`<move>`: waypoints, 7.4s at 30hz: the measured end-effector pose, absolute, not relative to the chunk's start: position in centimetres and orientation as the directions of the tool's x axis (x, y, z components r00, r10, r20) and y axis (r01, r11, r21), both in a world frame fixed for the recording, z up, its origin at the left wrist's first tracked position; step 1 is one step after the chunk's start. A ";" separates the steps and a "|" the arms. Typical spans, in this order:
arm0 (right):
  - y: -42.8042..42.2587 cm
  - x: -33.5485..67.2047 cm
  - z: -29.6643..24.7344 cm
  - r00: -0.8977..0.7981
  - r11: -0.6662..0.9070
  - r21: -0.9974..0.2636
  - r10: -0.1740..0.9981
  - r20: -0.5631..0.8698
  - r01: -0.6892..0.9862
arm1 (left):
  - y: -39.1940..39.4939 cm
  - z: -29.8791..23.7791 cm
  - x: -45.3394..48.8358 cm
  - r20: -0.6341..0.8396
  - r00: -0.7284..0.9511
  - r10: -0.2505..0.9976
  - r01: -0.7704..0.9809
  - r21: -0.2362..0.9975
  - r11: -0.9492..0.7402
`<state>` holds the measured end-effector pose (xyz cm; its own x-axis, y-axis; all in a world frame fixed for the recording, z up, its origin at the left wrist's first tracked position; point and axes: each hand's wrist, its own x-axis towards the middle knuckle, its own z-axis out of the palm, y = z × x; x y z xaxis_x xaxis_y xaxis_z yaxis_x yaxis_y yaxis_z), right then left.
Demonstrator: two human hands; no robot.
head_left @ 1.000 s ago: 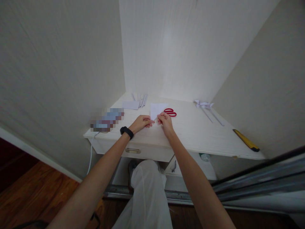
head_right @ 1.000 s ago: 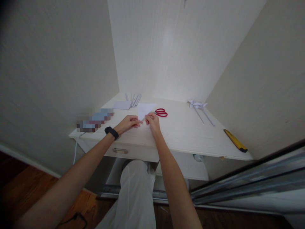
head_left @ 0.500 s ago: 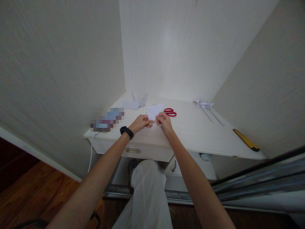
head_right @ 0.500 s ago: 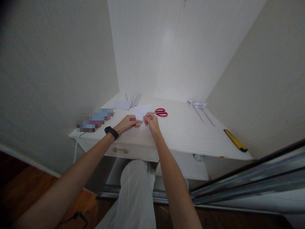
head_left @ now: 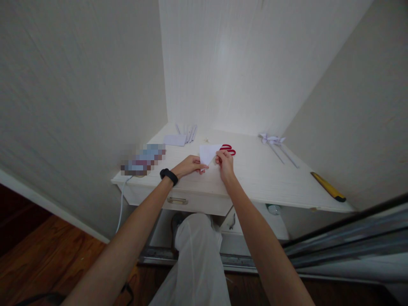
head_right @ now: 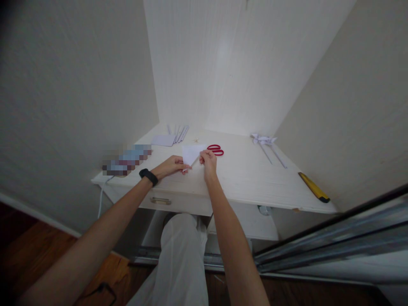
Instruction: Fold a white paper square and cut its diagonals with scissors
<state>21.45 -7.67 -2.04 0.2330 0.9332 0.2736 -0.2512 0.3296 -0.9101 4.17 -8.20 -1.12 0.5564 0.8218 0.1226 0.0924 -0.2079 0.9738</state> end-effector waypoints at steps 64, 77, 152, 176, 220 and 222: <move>-8.4 20.2 -2.0 -0.117 0.352 -0.935 0.931 0.347 0.034 | -7.8 -1.4 3.6 0.211 0.275 0.938 0.009 0.975 -0.222; -8.2 20.2 -2.3 -0.153 0.390 -0.913 0.916 0.370 0.123 | -8.1 -1.2 3.8 0.222 0.156 0.963 -0.057 0.975 -0.216; -7.6 20.7 -2.5 -0.066 0.462 -0.873 0.887 0.457 0.158 | -7.7 -1.1 3.5 0.208 0.014 0.978 -0.331 0.924 -0.192; -7.7 20.7 -2.7 -0.080 0.443 -0.881 0.896 0.436 0.163 | -7.4 -1.1 2.8 0.232 -0.150 0.961 -0.311 0.911 -0.269; -7.8 20.4 -2.2 0.003 0.299 -0.952 0.954 0.299 -0.061 | -7.4 -1.2 2.6 0.234 -0.026 0.972 -0.577 0.790 -0.206; -7.8 20.5 -2.2 0.005 0.298 -0.952 0.954 0.299 -0.061 | -7.3 -1.2 2.6 0.239 -0.031 0.970 -0.562 0.799 -0.215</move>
